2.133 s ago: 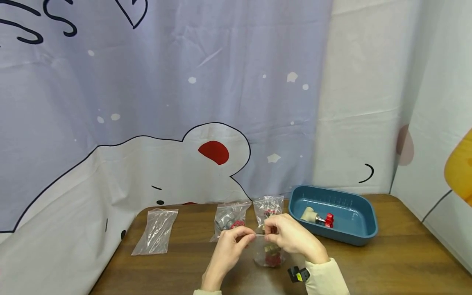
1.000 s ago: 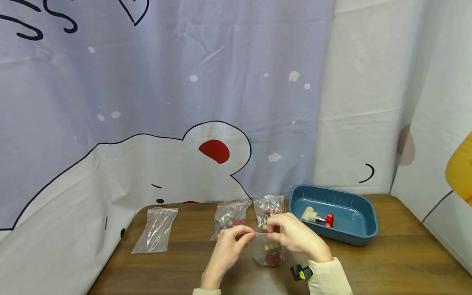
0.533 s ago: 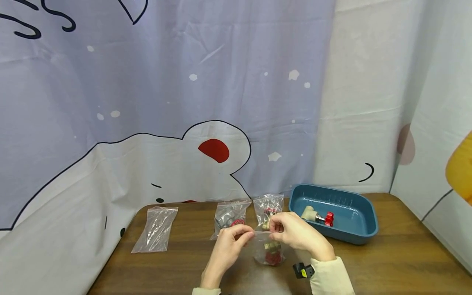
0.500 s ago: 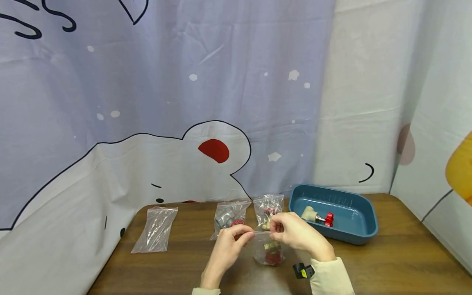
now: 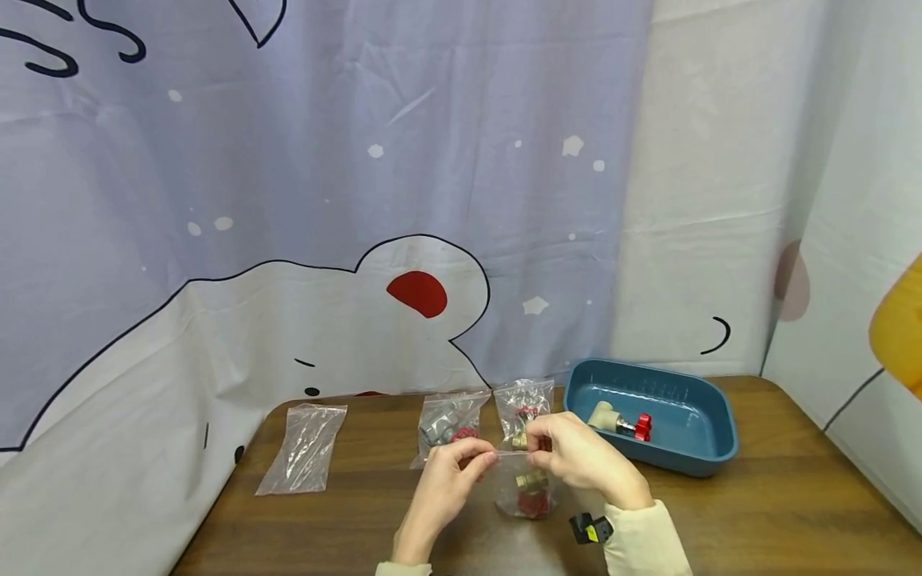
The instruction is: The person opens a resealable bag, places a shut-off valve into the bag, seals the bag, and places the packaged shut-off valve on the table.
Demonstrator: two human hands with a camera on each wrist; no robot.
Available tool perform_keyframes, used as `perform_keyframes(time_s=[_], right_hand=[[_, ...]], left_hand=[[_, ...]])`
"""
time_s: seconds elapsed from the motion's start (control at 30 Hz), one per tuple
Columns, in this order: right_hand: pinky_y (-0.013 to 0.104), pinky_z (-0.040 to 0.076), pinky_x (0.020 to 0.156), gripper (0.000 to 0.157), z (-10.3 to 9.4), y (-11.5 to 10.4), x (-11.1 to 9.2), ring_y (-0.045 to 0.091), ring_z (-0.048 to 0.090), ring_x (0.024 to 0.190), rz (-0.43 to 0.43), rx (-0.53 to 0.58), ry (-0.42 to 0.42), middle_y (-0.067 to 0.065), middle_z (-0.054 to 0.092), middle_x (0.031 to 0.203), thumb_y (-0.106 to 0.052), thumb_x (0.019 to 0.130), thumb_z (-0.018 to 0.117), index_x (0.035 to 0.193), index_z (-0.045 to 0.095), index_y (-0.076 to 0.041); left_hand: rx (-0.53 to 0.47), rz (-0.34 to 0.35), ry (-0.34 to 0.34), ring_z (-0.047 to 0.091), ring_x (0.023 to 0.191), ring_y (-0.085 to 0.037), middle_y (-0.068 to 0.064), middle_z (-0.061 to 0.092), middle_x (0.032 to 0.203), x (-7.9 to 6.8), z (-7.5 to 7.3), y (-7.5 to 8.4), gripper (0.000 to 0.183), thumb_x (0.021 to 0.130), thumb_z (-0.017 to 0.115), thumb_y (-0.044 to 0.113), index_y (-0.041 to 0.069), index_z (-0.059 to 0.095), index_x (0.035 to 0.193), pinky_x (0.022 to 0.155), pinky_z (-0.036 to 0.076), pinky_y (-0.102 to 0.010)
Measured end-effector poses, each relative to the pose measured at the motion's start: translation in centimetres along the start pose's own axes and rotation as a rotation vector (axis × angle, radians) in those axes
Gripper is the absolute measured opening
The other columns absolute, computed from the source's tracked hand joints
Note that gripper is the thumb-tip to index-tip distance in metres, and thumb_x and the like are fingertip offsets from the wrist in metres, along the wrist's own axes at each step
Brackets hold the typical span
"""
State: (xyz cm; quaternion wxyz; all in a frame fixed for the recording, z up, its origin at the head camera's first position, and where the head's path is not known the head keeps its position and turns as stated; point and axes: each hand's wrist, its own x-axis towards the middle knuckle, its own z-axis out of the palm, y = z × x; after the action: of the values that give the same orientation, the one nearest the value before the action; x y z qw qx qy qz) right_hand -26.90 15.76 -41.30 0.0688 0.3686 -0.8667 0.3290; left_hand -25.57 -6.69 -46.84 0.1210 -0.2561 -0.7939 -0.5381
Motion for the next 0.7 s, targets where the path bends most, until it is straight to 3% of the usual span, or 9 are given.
perform_keyframes(time_s=[0.3, 0.7], right_hand=[[0.022, 0.042, 0.054, 0.024, -0.35, -0.1, 0.04, 0.002, 0.046, 0.062, 0.062, 0.042, -0.053, -0.013, 0.049, 0.067, -0.003, 0.08, 0.077, 0.075, 0.059, -0.019], [0.022, 0.042, 0.054, 0.027, -0.03, 0.07, 0.18, 0.0, 0.047, 0.061, -0.012, 0.019, -0.002, -0.016, 0.05, 0.066, -0.001, 0.078, 0.077, 0.071, 0.059, -0.02]], left_hand=[[-0.014, -0.012, 0.001, 0.067, 0.066, -0.027, -0.003, 0.071, 0.08, 0.05, 0.03, 0.0, 0.011, 0.093, 0.066, 0.016, 0.007, 0.072, 0.092, 0.06, 0.055, -0.026], [-0.014, -0.002, 0.005, 0.064, 0.065, -0.011, -0.003, 0.071, 0.08, 0.06, 0.05, -0.07, 0.011, 0.093, 0.067, 0.016, 0.007, 0.072, 0.091, 0.06, 0.055, -0.026]])
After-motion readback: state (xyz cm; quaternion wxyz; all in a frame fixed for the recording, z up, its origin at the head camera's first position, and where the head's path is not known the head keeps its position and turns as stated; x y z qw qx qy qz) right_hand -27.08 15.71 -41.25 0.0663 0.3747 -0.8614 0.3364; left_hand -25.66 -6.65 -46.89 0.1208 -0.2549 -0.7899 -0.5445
